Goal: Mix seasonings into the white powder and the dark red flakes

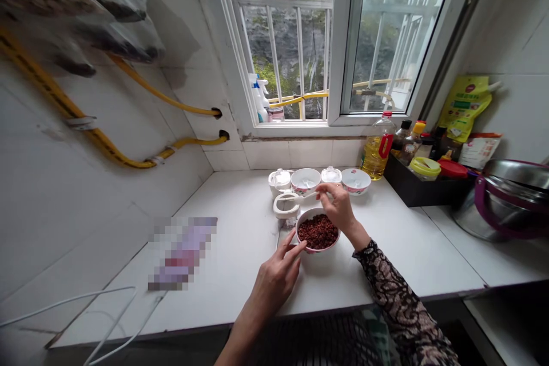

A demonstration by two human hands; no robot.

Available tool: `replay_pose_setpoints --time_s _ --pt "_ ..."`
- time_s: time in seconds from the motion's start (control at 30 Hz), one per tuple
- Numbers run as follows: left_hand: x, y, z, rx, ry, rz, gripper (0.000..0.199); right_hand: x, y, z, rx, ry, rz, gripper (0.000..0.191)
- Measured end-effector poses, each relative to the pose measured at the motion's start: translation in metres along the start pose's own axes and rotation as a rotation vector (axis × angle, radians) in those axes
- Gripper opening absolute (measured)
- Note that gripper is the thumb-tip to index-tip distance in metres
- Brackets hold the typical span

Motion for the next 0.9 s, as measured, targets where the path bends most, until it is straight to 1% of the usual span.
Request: replay_pose_setpoints --time_s 0.07,0.13,0.3,0.4,0.47,0.57,0.63,0.77,0.9 --pt "0.001 0.000 -0.001 -0.004 -0.003 0.000 0.044 0.008 0.000 -0.007 -0.012 -0.025 0.117 0.015" --pt "0.001 0.000 -0.001 -0.007 -0.003 -0.002 0.045 0.014 0.002 -0.009 -0.069 -0.034 0.169 0.015" --pt "-0.001 0.001 -0.001 -0.007 0.006 0.003 0.049 0.016 0.009 0.006 -0.230 -0.007 0.145 0.016" --pt "-0.001 0.001 -0.001 -0.008 0.008 0.008 0.048 0.015 0.012 0.012 -0.278 -0.069 0.204 0.017" --pt "-0.001 0.001 -0.002 -0.006 0.007 0.009 0.047 0.018 0.012 0.012 -0.261 -0.140 0.296 0.017" --pt "0.000 0.000 -0.002 -0.010 0.006 0.008 0.047 0.024 0.011 0.010 -0.198 -0.271 0.450 0.016" --pt "0.000 0.001 -0.001 -0.013 0.009 0.005 0.047 0.027 0.010 0.009 -0.161 -0.350 0.516 0.015" --pt "-0.001 0.001 0.000 -0.014 0.008 -0.001 0.048 0.030 0.009 0.008 -0.120 -0.423 0.559 0.013" --pt "-0.001 0.001 0.000 -0.009 -0.001 -0.003 0.048 0.032 0.010 0.008 -0.103 -0.424 0.565 0.013"
Point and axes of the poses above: each hand's wrist, its own y-axis away from the middle knuckle, its own z-axis out of the palm, x = y × z, the point moved 1 cm from there along -y, towards the middle knuckle, and after that the axes turned 12 degrees about -z, right-handed, at the moved point
